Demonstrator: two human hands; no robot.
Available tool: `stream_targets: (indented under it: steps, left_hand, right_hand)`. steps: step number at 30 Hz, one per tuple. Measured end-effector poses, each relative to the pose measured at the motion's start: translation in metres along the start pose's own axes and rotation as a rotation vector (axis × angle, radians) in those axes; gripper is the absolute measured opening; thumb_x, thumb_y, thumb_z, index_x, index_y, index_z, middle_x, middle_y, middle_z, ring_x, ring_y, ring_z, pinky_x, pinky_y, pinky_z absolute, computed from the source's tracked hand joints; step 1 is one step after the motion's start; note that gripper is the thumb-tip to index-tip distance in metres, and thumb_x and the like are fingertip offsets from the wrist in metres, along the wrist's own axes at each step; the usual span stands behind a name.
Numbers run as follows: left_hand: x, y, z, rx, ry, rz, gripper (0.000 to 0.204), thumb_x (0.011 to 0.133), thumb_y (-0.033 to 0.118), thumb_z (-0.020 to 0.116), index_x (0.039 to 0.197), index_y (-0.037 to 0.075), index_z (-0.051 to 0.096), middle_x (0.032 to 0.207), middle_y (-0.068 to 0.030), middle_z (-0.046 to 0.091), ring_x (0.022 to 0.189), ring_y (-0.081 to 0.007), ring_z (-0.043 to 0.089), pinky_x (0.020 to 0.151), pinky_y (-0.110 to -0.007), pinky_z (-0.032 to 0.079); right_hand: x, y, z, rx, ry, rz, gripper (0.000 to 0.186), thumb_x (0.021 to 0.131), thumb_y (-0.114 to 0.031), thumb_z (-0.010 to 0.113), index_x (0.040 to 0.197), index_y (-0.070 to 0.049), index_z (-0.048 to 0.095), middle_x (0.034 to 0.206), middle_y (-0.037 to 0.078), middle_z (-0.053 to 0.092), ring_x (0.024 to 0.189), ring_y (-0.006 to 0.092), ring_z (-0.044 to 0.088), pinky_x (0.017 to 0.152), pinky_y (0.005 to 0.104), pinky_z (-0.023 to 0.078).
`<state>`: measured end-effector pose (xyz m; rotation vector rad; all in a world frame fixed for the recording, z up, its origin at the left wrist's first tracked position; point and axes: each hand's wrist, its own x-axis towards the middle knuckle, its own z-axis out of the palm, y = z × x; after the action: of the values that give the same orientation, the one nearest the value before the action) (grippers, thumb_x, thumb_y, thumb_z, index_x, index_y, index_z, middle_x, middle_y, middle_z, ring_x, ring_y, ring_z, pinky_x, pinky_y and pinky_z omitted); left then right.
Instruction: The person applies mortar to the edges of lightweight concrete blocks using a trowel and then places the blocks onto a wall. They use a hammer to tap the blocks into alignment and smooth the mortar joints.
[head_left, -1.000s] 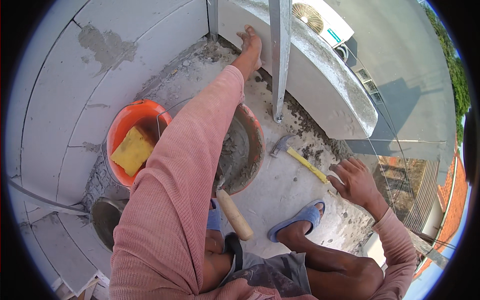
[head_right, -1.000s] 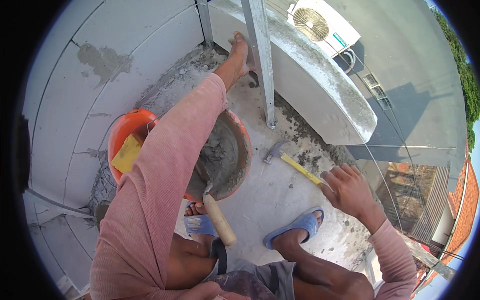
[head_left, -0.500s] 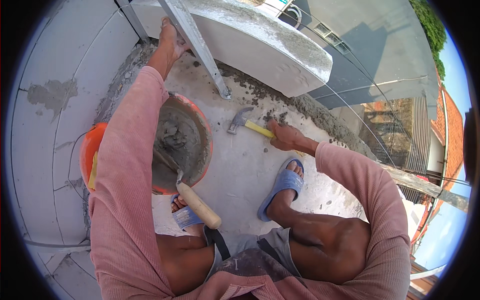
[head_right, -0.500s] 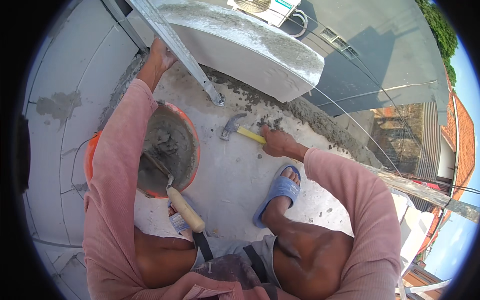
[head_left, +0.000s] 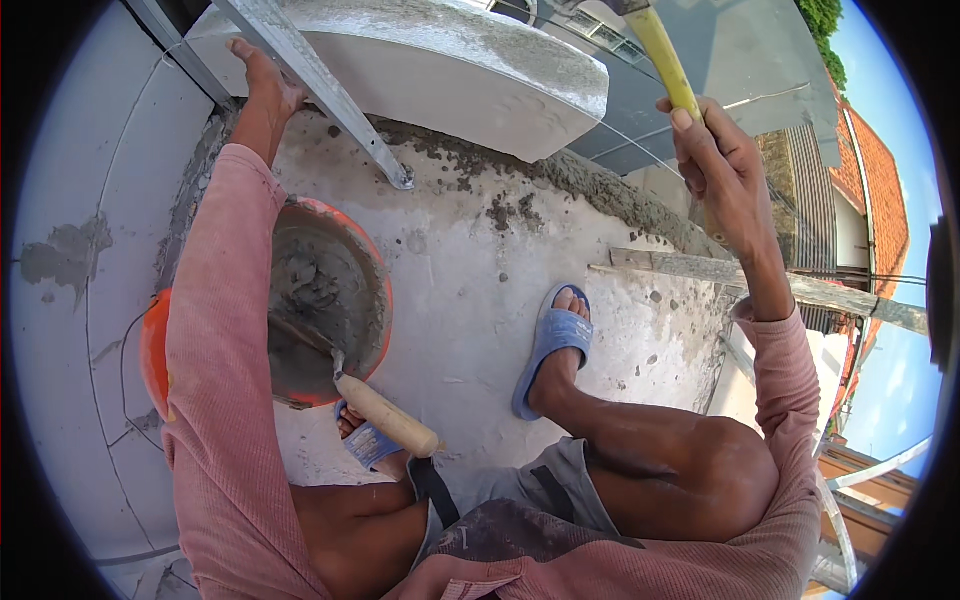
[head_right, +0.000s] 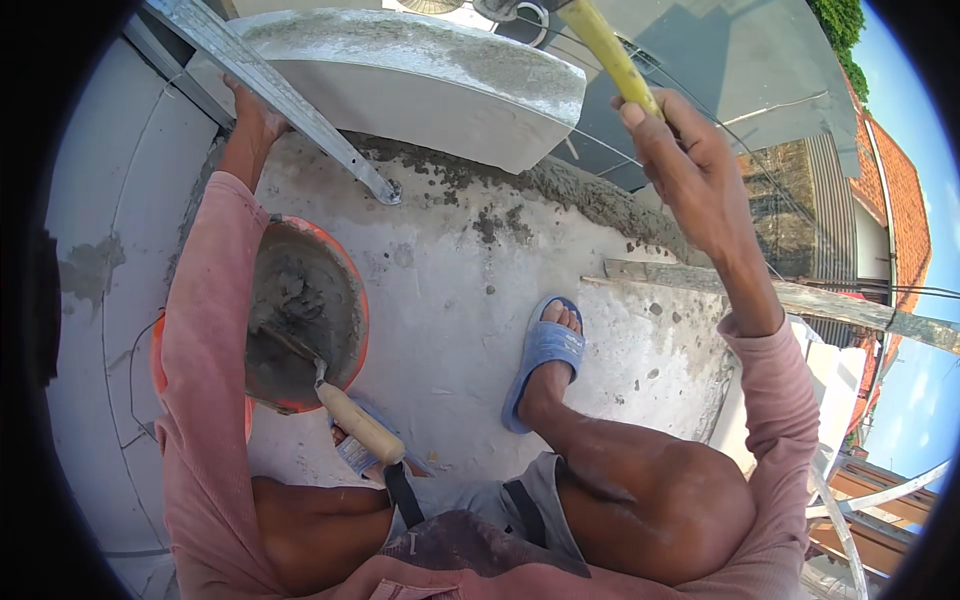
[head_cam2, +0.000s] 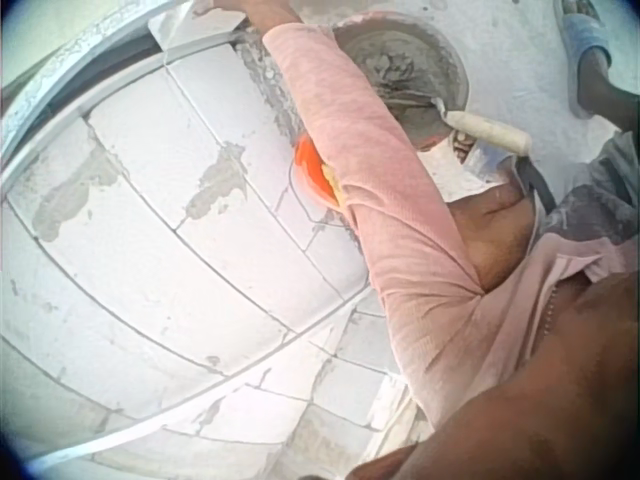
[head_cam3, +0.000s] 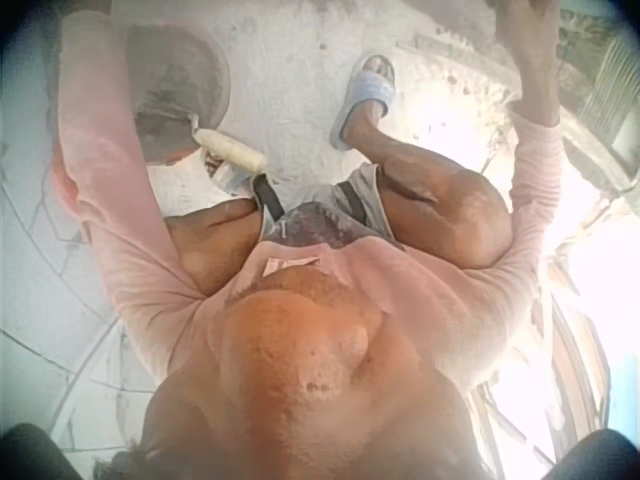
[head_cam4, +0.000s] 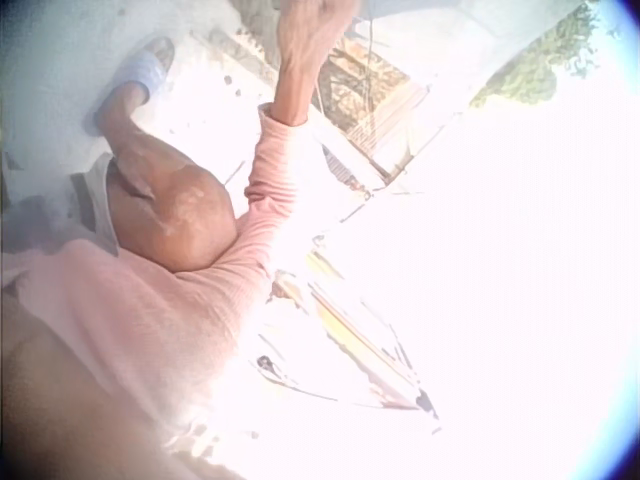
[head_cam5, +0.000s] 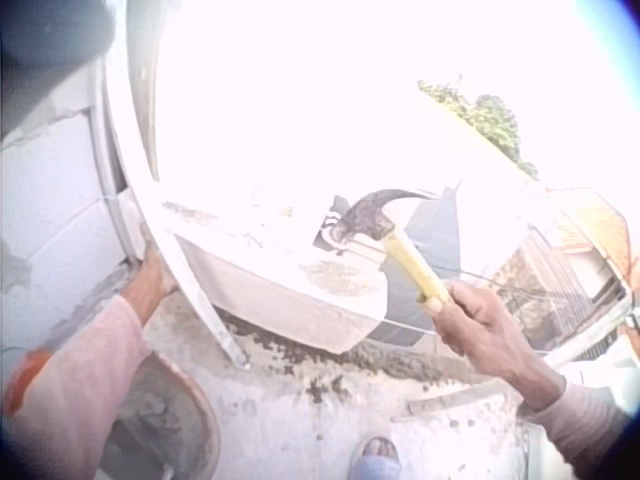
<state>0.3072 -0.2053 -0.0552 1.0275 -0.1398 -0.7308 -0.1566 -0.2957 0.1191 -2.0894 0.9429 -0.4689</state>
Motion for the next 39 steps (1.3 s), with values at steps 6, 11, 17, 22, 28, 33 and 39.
stream_targets:
  steps: [6,11,17,22,28,33,39]
  left_hand:
    - [-0.005,0.000,0.004,-0.011,-0.011,0.020,0.102,0.097,0.087,0.016,0.169,0.015,0.017,0.171,-0.0150,0.023,0.155,-0.0419,0.028,0.120,-0.069,0.029]
    - [-0.004,-0.001,0.005,0.009,-0.002,0.012,0.102,0.097,0.087,0.016,0.168,0.015,0.018,0.172,-0.0144,0.023,0.155,-0.0405,0.027,0.122,-0.067,0.028]
    - [0.012,0.005,-0.017,0.043,-0.011,-0.004,0.107,0.093,0.091,0.018,0.168,0.014,0.015,0.172,-0.0183,0.019,0.158,-0.0465,0.017,0.118,-0.077,0.024]
    - [-0.014,0.031,-0.026,0.082,0.276,-0.140,0.090,0.104,0.073,0.025,0.167,0.008,0.016,0.169,-0.0236,0.019,0.150,-0.0445,0.031,0.123,-0.063,0.029]
    - [-0.127,0.062,0.007,0.703,0.405,0.321,0.054,0.112,0.042,0.043,0.148,0.003,0.053,0.150,-0.0196,0.053,0.135,-0.0268,0.054,0.115,-0.041,0.041]
    - [-0.184,0.072,0.102,1.155,-0.128,0.825,0.052,0.110,0.045,0.050,0.137,0.003,0.065,0.134,-0.0165,0.067,0.128,-0.0237,0.062,0.115,-0.039,0.043]
    - [-0.062,0.053,0.121,2.266,-0.371,0.929,0.055,0.110,0.046,0.051,0.150,0.010,0.058,0.147,-0.0242,0.060,0.142,-0.0367,0.054,0.119,-0.042,0.041]
  right_hand:
    - [0.038,0.020,-0.008,0.164,0.115,0.095,0.035,0.108,-0.040,0.059,0.121,-0.008,0.065,0.070,-0.008,0.045,0.054,0.0013,0.040,0.045,0.0208,0.030]
    - [0.044,0.040,-0.010,0.075,-0.208,0.333,0.031,0.109,-0.038,0.057,0.111,-0.008,0.062,0.073,-0.006,0.048,0.050,0.0030,0.039,0.042,0.0222,0.030]
    - [0.047,0.036,-0.011,0.078,-0.213,0.324,0.033,0.108,-0.039,0.058,0.110,-0.006,0.062,0.071,-0.006,0.048,0.048,0.0035,0.041,0.040,0.0222,0.033]
    - [0.085,0.054,-0.052,0.126,-0.364,0.274,0.042,0.107,-0.039,0.060,0.122,0.000,0.064,0.074,-0.004,0.052,0.046,-0.0005,0.044,0.035,0.0162,0.035]
    - [0.172,0.114,-0.096,0.329,-0.279,0.294,0.041,0.108,-0.037,0.060,0.125,-0.001,0.066,0.073,-0.005,0.053,0.041,-0.0038,0.040,0.031,0.0135,0.034]
    - [0.186,0.141,-0.063,0.302,-0.545,0.385,0.039,0.108,-0.034,0.059,0.122,0.003,0.061,0.071,-0.006,0.052,0.042,-0.0029,0.036,0.032,0.0147,0.034]
    - [0.207,0.158,-0.048,0.357,-0.726,0.357,0.045,0.106,-0.036,0.064,0.124,0.005,0.061,0.069,-0.006,0.053,0.041,-0.0027,0.042,0.031,0.0156,0.034]
